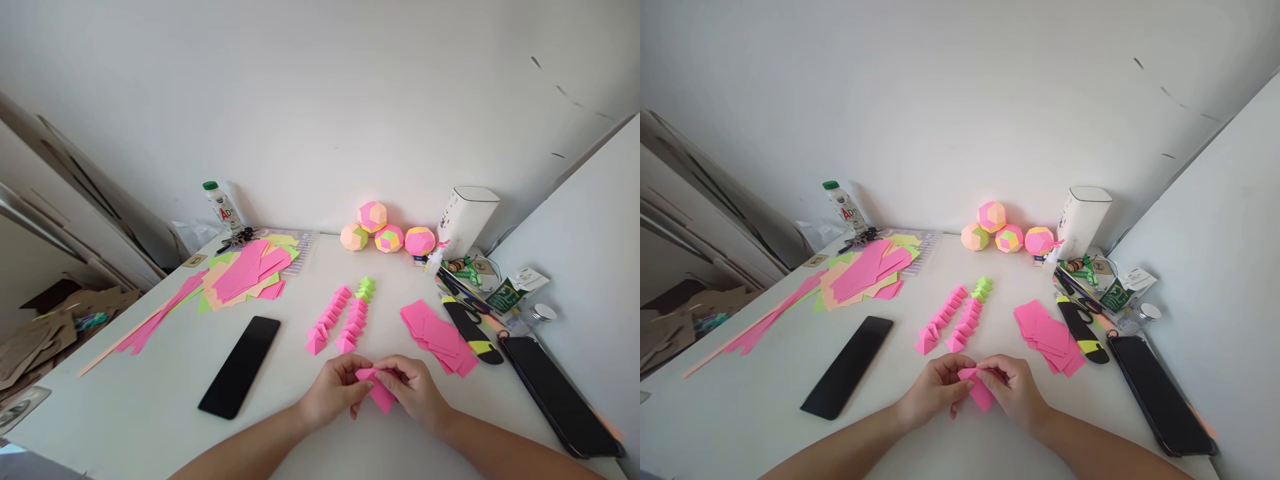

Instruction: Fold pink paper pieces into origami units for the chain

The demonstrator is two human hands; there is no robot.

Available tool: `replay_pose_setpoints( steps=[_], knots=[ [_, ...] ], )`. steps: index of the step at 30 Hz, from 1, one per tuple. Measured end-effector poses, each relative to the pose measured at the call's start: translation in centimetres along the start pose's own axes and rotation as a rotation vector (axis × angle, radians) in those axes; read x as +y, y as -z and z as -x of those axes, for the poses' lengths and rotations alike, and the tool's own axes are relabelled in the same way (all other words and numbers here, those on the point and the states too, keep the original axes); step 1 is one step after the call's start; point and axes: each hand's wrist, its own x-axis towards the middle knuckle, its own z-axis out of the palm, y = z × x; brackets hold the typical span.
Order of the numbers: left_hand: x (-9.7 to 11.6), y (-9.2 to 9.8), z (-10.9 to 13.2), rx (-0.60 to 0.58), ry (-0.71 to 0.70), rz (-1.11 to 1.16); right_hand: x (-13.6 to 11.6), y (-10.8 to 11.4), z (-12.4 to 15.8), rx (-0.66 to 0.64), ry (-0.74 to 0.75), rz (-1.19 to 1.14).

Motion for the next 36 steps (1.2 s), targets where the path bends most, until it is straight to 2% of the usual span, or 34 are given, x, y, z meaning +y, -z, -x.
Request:
replay_pose_setpoints(
  steps=[4,11,15,25,36],
  knots=[
    [0.0,0.0,0.0,-0.007,0.007,-0.01,0.1,0.1,0.1,-0.01,-0.01,-0.01],
    [-0.6,-0.2,-0.1,0.093,-0.029,0.022,0.2,0.1,0.0,-0.082,-0.025,-0.001],
    [-0.7,-0.3,-0.2,0.109,-0.039,0.042,0.6,0.1,-0.1,-0.093,-0.047,-0.004],
    [-0.4,-0.1,-0.1,0.062,-0.017,-0.041,0.8,0.1,0.0,-0.119,-0.087,-0.108],
    [-1.0,0.1,0.0,0.077,-0.024,-0.02,0.6,0.0,0.1,-0.144,-0.115,-0.161]
  ],
)
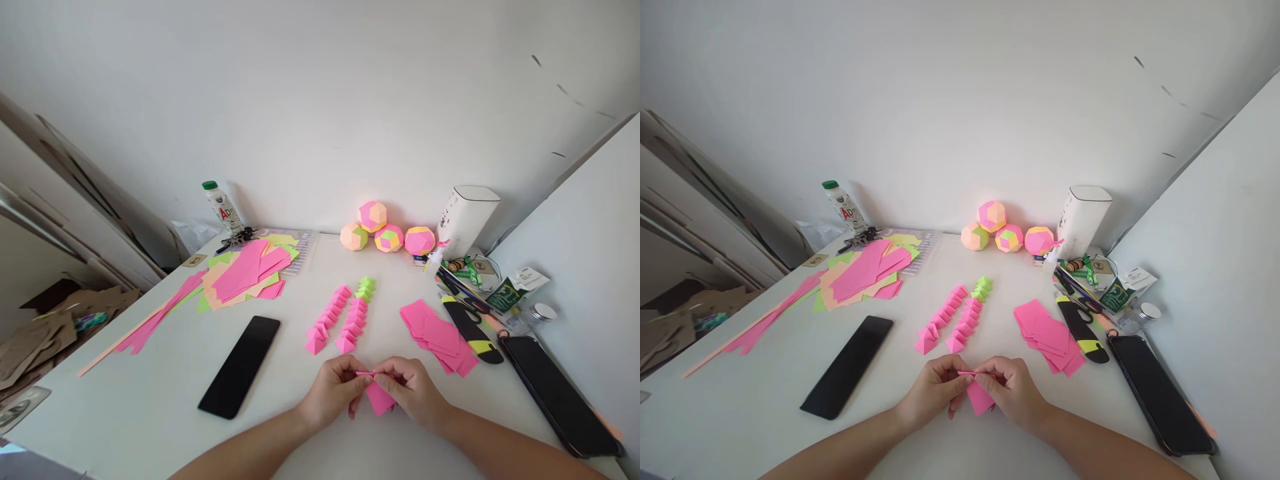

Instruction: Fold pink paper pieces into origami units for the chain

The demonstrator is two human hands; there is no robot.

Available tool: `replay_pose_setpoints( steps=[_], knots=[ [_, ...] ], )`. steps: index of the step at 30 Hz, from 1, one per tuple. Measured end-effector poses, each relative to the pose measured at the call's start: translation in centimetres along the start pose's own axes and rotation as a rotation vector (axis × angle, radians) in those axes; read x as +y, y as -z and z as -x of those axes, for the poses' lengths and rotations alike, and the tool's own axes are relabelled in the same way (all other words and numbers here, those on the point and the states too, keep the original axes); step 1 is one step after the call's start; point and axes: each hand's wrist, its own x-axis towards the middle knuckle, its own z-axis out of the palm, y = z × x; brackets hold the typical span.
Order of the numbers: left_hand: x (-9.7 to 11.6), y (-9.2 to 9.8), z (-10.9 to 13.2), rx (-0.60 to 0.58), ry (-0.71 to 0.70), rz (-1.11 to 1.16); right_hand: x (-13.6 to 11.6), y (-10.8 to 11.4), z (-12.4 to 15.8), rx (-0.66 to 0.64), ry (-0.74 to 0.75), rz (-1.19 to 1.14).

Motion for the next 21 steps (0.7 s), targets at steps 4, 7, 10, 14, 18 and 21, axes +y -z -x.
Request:
replay_pose_setpoints(
  steps=[4,7,10,14,18,21],
  knots=[
    [0.15,-0.16,-0.01,0.006,0.001,0.005,-0.14,-0.07,-0.02,0.01,0.012,0.021],
    [0.31,-0.29,0.01,0.018,0.006,-0.003,-0.18,-0.08,-0.01,0.012,0.002,0.006],
    [0.37,-0.26,0.07,0.032,0.002,0.001,-0.15,-0.06,0.0,0.007,-0.011,-0.029],
    [0.47,-0.18,0.11,0.051,-0.02,0.038,-0.05,0.0,-0.02,0.01,-0.024,-0.057],
    [0.59,-0.32,0.16,0.09,-0.028,0.092,-0.05,0.03,-0.05,0.027,-0.048,-0.066],
    [0.59,-0.38,0.14,0.11,-0.03,0.147,-0.12,0.05,-0.08,0.037,-0.053,-0.076]
  ],
)
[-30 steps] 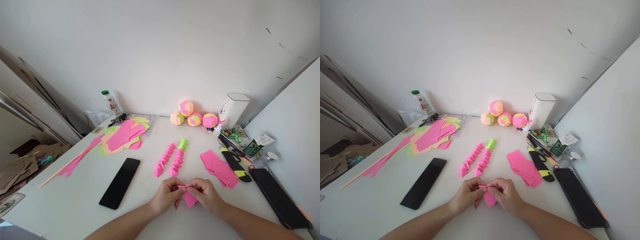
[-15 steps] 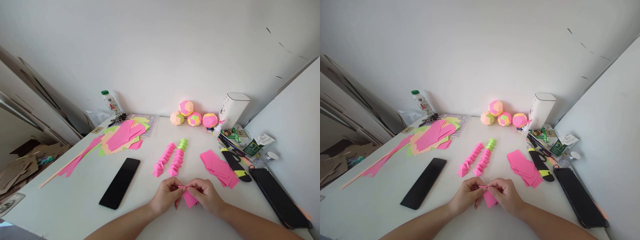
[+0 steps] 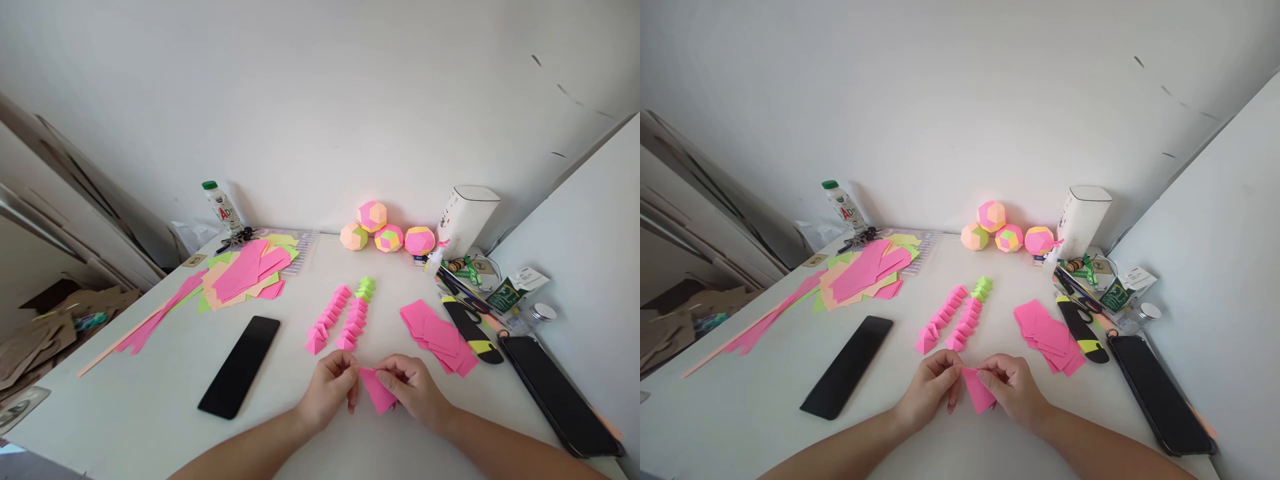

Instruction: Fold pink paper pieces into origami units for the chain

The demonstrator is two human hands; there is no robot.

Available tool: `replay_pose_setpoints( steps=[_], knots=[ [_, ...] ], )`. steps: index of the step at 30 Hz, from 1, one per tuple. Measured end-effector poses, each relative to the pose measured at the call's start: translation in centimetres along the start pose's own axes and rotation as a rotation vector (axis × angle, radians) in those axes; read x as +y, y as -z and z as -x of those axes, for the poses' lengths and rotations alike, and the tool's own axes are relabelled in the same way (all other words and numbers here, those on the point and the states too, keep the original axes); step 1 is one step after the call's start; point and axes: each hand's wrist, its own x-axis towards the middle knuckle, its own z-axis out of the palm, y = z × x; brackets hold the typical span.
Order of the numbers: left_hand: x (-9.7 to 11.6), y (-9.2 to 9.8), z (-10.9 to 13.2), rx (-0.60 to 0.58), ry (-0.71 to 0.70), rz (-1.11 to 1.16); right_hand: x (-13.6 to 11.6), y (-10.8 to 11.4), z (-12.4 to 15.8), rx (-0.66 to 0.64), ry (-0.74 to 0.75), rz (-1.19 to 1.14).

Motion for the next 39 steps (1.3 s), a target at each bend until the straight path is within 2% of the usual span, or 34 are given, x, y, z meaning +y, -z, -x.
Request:
replay_pose_setpoints(
  steps=[6,11,14,18,26,31,36,39],
  knots=[
    [0.2,0.2,-0.2,-0.012,0.012,0.124,0.0,0.1,0.0,-0.007,-0.001,-0.006],
    [0.0,0.0,0.0,-0.116,0.034,-0.123,0.3,0.0,0.0,-0.036,0.052,0.116],
    [-0.2,-0.1,0.2,-0.129,0.032,-0.238,0.3,-0.1,0.0,-0.042,0.106,0.22],
    [-0.1,-0.1,0.3,-0.127,0.033,-0.293,0.1,-0.3,0.2,-0.056,0.114,0.244],
    [0.0,0.1,0.3,-0.097,0.043,-0.17,-0.6,-0.2,0.4,-0.02,-0.02,0.069],
    [0.1,0.3,-0.1,-0.091,0.036,-0.095,-0.8,-0.1,0.4,0.006,-0.019,-0.039],
    [0.4,0.1,0.1,-0.118,0.054,-0.168,-0.1,-0.2,0.2,-0.095,0.056,0.099],
    [0.4,0.0,0.3,-0.153,0.055,-0.229,0.1,-0.3,0.1,-0.108,0.078,0.164]
  ],
)
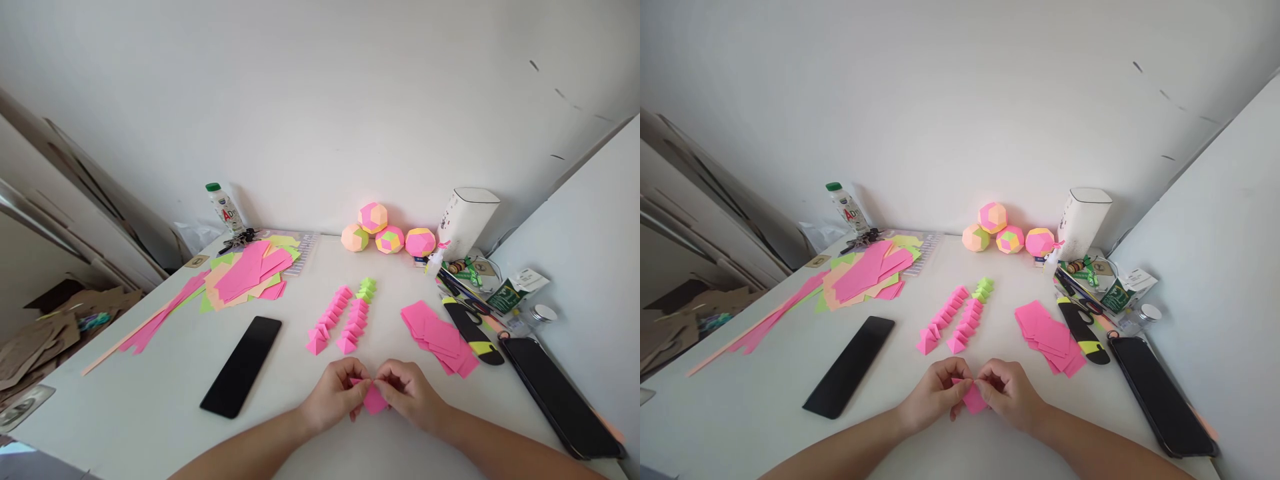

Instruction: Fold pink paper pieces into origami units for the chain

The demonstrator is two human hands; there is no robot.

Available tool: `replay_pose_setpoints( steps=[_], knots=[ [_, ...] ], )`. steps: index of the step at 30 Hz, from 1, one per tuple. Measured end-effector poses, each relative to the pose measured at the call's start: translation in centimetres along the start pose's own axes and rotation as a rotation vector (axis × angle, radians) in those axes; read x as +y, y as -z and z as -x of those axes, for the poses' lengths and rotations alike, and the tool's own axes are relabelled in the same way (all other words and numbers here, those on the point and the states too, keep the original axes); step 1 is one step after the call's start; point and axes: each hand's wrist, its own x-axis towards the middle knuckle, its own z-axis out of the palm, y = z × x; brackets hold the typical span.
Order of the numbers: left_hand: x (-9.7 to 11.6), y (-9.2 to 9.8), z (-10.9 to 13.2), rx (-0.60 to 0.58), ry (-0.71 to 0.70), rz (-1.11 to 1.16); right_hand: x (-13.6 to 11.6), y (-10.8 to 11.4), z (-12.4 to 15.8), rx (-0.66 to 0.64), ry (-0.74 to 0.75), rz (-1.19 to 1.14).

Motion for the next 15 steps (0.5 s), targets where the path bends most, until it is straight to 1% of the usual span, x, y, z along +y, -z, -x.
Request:
replay_pose_setpoints(
  steps=[3,5,10,15],
  knots=[
    [-0.05,-0.08,0.04,0.003,-0.007,-0.034,-0.28,0.05,0.04,-0.006,0.001,0.003],
    [-0.14,-0.07,-0.03,0.022,-0.005,-0.009,-0.55,0.15,0.12,0.018,-0.006,-0.004],
    [-0.55,0.14,-0.24,0.076,-0.044,0.149,-0.67,0.34,0.25,0.095,-0.061,-0.048],
    [-0.49,0.18,-0.33,0.104,-0.113,0.313,-0.46,0.33,0.3,0.105,-0.08,-0.125]
  ],
)
